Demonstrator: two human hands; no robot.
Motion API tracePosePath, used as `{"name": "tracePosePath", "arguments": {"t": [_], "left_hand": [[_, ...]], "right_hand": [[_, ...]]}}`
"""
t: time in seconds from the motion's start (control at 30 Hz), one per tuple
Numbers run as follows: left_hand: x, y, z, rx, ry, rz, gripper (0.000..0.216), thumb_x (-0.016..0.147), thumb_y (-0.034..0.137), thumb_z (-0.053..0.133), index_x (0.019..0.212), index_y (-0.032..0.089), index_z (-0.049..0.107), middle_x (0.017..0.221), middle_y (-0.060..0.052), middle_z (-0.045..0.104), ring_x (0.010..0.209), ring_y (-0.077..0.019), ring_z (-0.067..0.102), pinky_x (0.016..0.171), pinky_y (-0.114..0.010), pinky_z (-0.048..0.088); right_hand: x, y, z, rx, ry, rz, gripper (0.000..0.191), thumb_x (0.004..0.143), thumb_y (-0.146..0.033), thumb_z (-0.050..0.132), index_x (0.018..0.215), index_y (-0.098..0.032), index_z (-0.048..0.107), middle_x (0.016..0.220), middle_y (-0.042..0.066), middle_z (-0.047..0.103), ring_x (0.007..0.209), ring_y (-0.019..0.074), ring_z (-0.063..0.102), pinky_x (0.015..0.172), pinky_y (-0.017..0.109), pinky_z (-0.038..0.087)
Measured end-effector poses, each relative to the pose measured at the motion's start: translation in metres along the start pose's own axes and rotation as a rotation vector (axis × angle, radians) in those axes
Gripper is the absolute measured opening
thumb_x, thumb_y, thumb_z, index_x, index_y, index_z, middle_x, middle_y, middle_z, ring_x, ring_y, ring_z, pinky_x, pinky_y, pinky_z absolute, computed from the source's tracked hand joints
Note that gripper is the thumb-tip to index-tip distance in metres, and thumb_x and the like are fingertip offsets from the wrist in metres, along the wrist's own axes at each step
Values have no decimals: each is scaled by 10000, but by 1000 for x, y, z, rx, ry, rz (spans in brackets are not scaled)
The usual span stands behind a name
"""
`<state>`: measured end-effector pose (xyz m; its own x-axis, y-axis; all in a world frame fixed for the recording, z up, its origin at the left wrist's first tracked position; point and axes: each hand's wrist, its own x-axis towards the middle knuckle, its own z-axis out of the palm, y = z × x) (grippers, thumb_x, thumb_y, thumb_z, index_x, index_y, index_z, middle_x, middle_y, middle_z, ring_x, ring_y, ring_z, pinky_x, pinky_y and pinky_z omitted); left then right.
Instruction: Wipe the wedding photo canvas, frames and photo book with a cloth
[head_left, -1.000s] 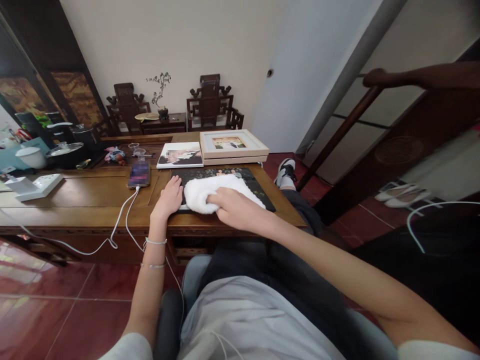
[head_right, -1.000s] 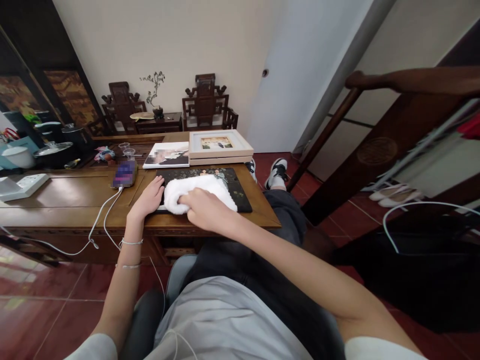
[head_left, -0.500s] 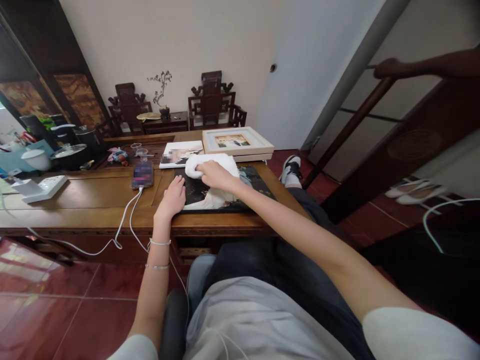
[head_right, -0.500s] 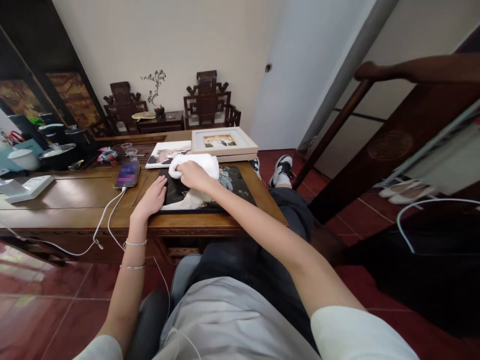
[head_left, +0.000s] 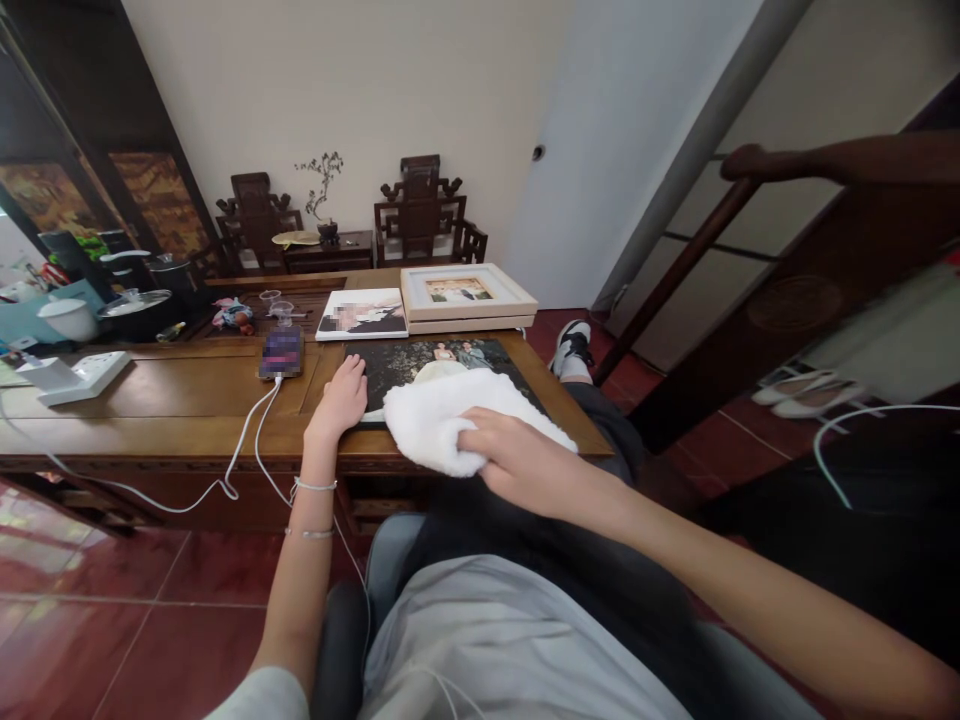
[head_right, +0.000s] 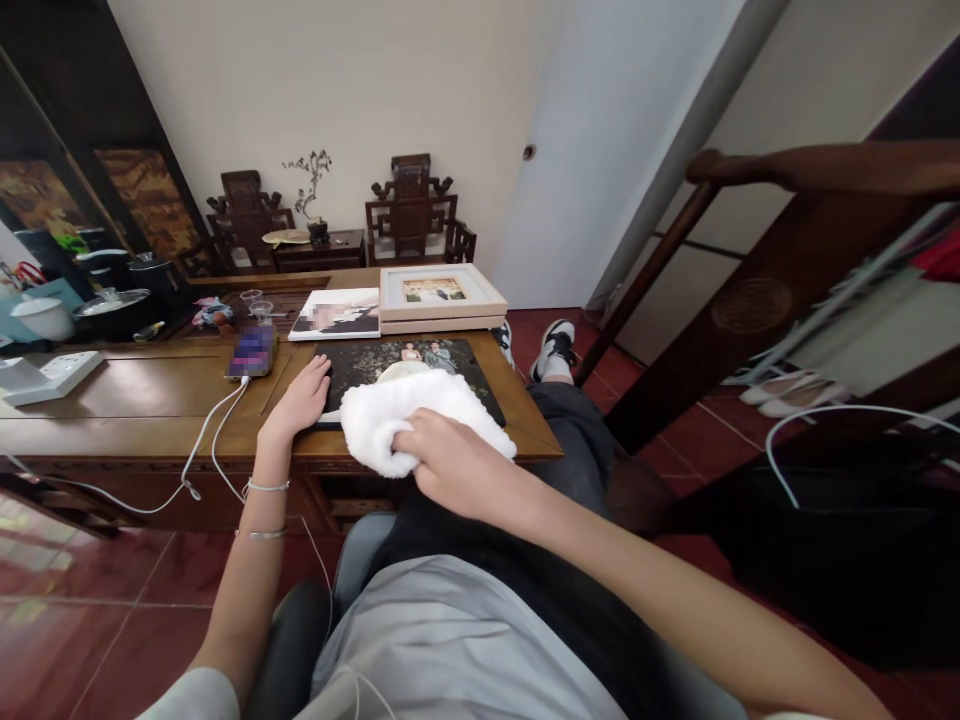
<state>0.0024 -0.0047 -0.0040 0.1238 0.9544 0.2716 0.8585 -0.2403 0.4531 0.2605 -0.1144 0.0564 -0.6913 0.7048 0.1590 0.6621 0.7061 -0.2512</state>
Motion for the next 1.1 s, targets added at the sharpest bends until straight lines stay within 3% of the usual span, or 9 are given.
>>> {"name": "tracePosePath", "arguments": {"t": [0.1,0.23,0.43,0.5,0.63,0.73,0.83,0.97,1.1], "left_hand": [[-1,2,-2,8,-13,-12,488,982,228,308,1431,125,468,1590,-159,351,1503,-247,278,1199,-515,278],[1,1,-2,-3,-2,-17,480,978,228,324,1416,119,487,1584,-159,362,1497,-254,292,1201,-516,281],[5,0,-3,-129,176,80,452,963,260,402,1370,123,544,1487,-153,509,1415,-246,444,1211,-443,297],[5,4,-8,-200,269,103,460,992,327,376,1358,115,556,1475,-153,524,1405,-238,458,1215,-410,293],[1,11,-16,-369,402,63,558,1034,479,246,1367,155,554,1464,-116,544,1409,-215,452,1198,-364,313],[0,13,-18,-416,403,5,600,1039,487,192,1380,142,544,1484,-124,521,1412,-216,450,1196,-364,312],[0,11,-14,-314,320,3,576,1036,443,238,1381,93,537,1503,-163,485,1440,-236,408,1213,-395,282],[0,7,-5,-124,115,37,489,1001,368,377,1347,80,566,1509,-184,466,1463,-272,363,1210,-467,275],[1,1,0,-35,75,45,436,998,292,361,1324,110,587,1520,-164,459,1474,-278,338,1189,-502,308]], "right_hand": [[6,21,-2,-60,32,92,271,669,-11,423,752,-190,609,834,89,590,827,231,548,742,306,386],[31,50,-2,-168,90,201,324,730,-20,419,884,-159,668,888,118,635,872,247,571,767,303,388],[90,62,2,-181,120,280,414,752,-7,424,1041,-122,698,989,161,704,943,266,612,774,300,393],[110,51,6,-156,126,224,423,750,3,425,1044,-122,702,1007,159,715,947,264,618,790,301,396],[131,20,18,-97,105,-63,354,741,2,447,947,-125,705,967,144,708,946,252,600,826,299,407],[120,6,21,-70,78,-206,293,710,0,448,825,-137,680,880,126,679,901,242,576,825,307,414],[89,9,17,-37,66,-225,266,680,-11,431,757,-155,641,833,115,642,864,241,560,794,318,419],[39,32,4,-2,95,-146,271,649,-22,413,738,-177,615,839,101,617,847,232,557,782,318,417],[8,66,-4,-73,129,53,255,636,-31,413,696,-186,607,794,93,617,782,224,564,748,304,411]]}}
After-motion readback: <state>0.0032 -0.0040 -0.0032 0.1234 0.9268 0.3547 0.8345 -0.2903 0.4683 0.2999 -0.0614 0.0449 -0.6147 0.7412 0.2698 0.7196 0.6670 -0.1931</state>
